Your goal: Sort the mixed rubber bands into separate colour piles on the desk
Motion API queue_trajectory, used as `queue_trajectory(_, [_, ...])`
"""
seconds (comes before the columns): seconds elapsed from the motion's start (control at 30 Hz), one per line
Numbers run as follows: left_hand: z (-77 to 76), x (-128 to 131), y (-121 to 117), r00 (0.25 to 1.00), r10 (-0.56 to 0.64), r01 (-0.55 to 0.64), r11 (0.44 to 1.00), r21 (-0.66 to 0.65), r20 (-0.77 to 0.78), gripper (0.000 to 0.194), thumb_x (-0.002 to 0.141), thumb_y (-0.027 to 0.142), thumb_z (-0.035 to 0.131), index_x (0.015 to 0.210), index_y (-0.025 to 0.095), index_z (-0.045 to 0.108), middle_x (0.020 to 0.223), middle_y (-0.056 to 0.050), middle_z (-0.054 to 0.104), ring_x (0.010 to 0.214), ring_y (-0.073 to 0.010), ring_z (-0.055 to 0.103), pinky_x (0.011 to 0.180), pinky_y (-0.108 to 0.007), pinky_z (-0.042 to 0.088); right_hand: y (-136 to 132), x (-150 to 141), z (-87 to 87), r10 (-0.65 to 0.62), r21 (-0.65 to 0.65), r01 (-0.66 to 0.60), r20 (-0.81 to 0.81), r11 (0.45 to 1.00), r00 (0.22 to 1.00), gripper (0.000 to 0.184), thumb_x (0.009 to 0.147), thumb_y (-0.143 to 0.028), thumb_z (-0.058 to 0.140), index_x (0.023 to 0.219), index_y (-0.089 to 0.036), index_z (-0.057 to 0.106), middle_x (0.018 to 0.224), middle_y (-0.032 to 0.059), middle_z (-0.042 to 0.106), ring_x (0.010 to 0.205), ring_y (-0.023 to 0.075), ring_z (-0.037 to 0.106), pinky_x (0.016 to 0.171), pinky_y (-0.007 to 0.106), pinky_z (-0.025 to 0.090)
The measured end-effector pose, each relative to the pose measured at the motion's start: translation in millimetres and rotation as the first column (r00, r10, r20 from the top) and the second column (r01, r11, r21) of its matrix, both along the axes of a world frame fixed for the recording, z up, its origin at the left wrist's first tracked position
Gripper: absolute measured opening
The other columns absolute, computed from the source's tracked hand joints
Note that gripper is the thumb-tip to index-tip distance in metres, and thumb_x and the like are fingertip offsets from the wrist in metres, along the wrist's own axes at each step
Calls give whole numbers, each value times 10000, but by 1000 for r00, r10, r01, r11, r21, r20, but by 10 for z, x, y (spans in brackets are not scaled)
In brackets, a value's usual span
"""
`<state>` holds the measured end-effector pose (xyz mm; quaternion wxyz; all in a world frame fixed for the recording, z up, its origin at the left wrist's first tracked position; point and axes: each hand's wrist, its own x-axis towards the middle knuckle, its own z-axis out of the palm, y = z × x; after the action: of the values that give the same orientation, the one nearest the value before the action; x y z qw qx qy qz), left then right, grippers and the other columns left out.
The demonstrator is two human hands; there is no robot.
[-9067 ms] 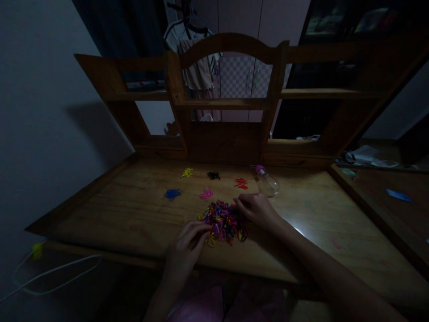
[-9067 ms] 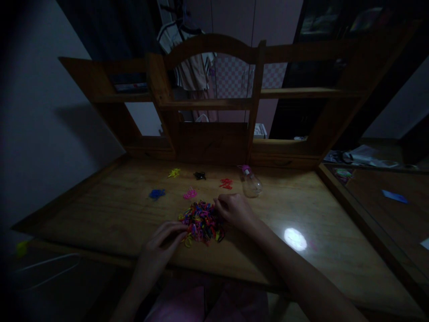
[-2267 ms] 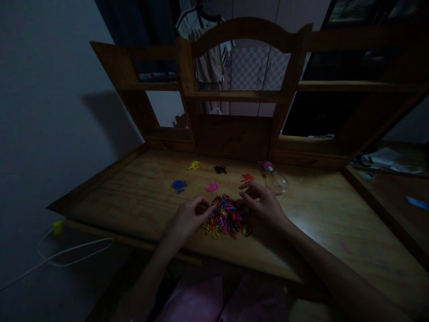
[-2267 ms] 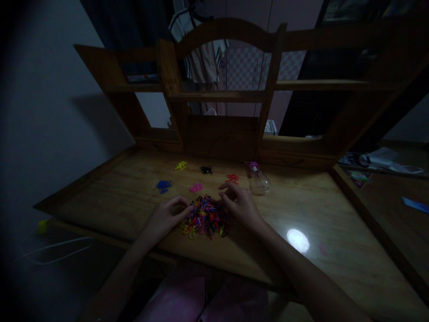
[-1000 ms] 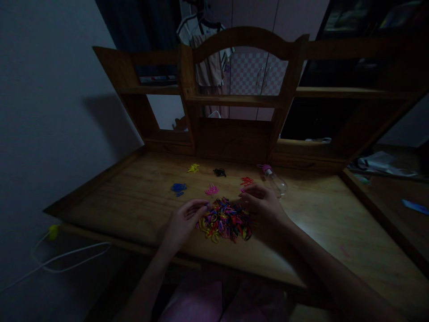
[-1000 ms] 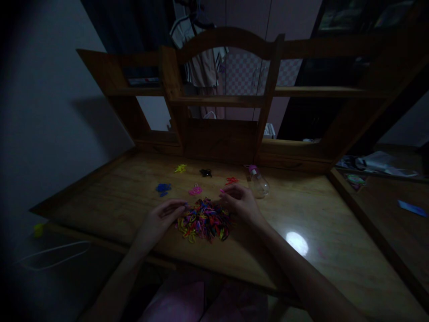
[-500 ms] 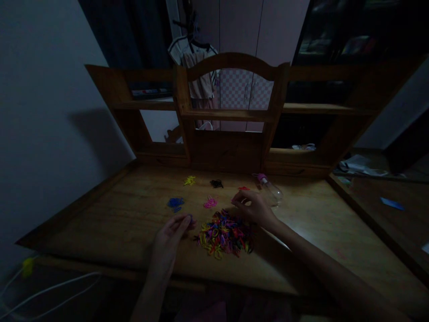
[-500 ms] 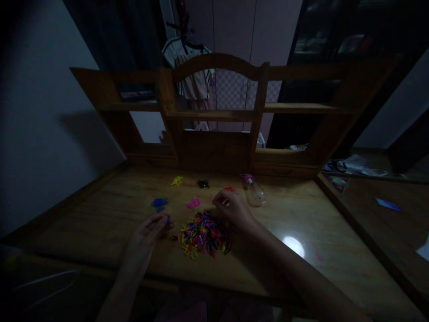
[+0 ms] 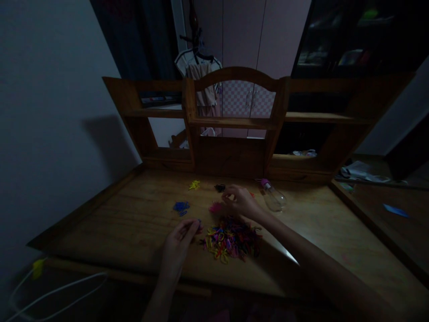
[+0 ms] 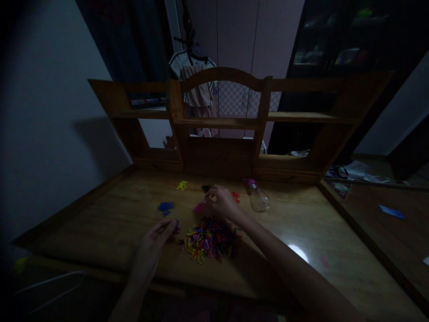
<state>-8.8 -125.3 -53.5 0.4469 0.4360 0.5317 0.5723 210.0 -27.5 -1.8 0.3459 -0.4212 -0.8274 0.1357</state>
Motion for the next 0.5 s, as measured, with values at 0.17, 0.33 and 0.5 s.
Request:
queue_trajectory(0.17, [34,-187,-16,987,51,-47,999,26,-155,342,760,461,670,936,168,668,889,-75,730,853,-220,693,790,-303,542,-81,500,140,-96,57,99,-56,993,994,139,862,-206,539,844,-172,673,839,58,651,733,152,593,656,255,448])
queue_trajectory(0.33, [157,-642,104,848,217,-198,976,91,-483,366,792,521,597,978,219,687,892,-52,738,904,-248,681,816,-332,522,-284,800,-106,-196,20,197,-58,980,979,167,874,-249,517,801,-181,651,789,48,651,711,166,576,636,271,435])
queue_trajectory(0.5, [234,-845,499,708,201,-133,980,151,-677,357,789,517,576,956,231,710,913,-46,738,846,-251,680,767,-326,511,-403,773,-257,-143,2,144,-107,990,984,163,885,-239,504,830,-188,649,780,40,641,722,167,577,648,269,433])
